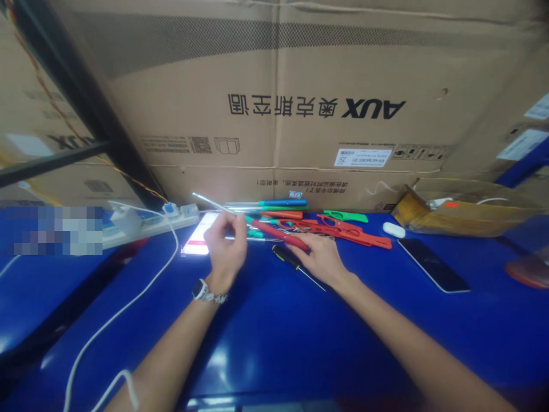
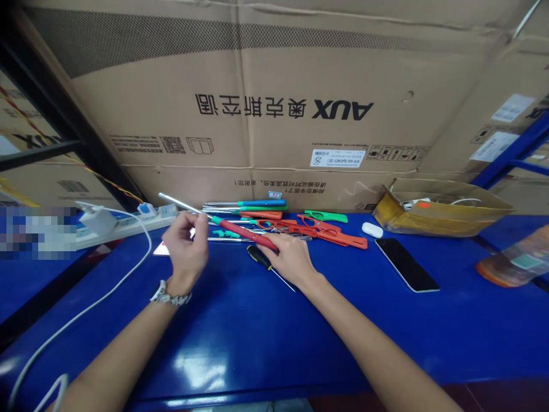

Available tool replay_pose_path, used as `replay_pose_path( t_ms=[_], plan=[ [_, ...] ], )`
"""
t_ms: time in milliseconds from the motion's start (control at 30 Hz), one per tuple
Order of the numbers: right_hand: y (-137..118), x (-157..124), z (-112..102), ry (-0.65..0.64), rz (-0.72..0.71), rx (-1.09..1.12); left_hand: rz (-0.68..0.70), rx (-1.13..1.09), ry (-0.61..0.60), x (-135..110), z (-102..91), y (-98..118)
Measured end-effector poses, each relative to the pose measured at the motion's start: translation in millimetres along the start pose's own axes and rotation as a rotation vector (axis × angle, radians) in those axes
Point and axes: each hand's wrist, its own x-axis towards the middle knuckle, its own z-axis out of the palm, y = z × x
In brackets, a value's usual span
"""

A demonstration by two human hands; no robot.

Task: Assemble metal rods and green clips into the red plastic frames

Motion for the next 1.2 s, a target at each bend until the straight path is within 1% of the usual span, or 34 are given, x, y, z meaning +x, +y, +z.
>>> replay_pose_path(
  t_ms=[67, 133, 200, 267, 367, 433, 533, 600, 667, 733, 767, 833, 900, 933, 967, 1033, 1067, 1100, 1167, 1200],
  plan=[
    [-1, -2, 1, -0.009, 0.052, 0.054, -0.264, -0.13, -0.093, -11, 10.8, -3],
    [-2, -2, 2, -0.049, 0.111, 0.18, -0.495, -0.263, -0.202, -21, 21.4, -5],
    [-3, -2, 3, -0.107, 0.173, 0.388, -0.633, -0.422, -0.274, -27, 29.7, -4],
    [-4, -1, 5, -0.169, 0.227, 0.618, -0.688, -0.574, -0.363, -30, 34.4, -3],
    [-6, -1, 7, -0.256, 0.281, 0.878, -0.739, -0.699, -0.393, -29, 35.3, 1],
    [-8, -1, 8, -0.309, 0.307, 0.959, -0.799, -0.722, -0.376, -28, 33.6, 3],
    [-13, 1, 8, -0.342, 0.309, 0.982, -0.864, -0.7, -0.343, -25, 31.5, 4],
    [-16, 3, 7, -0.303, 0.294, 0.943, -0.86, -0.683, -0.322, -25, 31.1, 5],
    [-19, 5, 7, -0.245, 0.28, 0.899, -0.826, -0.672, -0.301, -25, 31.4, 5],
    [-19, 7, 6, -0.227, 0.275, 0.889, -0.787, -0.673, -0.297, -25, 32.1, 4],
    [-18, 7, 6, -0.232, 0.276, 0.895, -0.775, -0.681, -0.309, -25, 32.5, 4],
    [-13, 7, 6, -0.24, 0.274, 0.889, -0.767, -0.705, -0.371, -25, 33.2, 2],
    [-6, 7, 4, -0.208, 0.249, 0.807, -0.766, -0.693, -0.447, -23, 32.7, -1],
    [-2, 8, 2, -0.171, 0.221, 0.731, -0.759, -0.649, -0.463, -21, 31.5, -2],
    [2, 9, 0, -0.13, 0.178, 0.635, -0.741, -0.581, -0.456, -19, 29.3, -5],
    [11, 13, -7, -0.058, 0.056, 0.416, -0.671, -0.369, -0.376, -12, 21.9, -9],
    [16, 16, -11, -0.059, -0.011, 0.322, -0.615, -0.263, -0.343, -8, 16.8, -10],
    [21, 20, -15, -0.078, -0.063, 0.248, -0.552, -0.134, -0.334, -3, 11.2, -12],
    [30, 30, -23, -0.144, -0.112, 0.113, -0.358, 0.121, -0.329, 9, 0.0, -14],
    [35, 36, -25, -0.162, -0.138, 0.047, -0.222, 0.202, -0.342, 15, -4.6, -15]
  ],
)
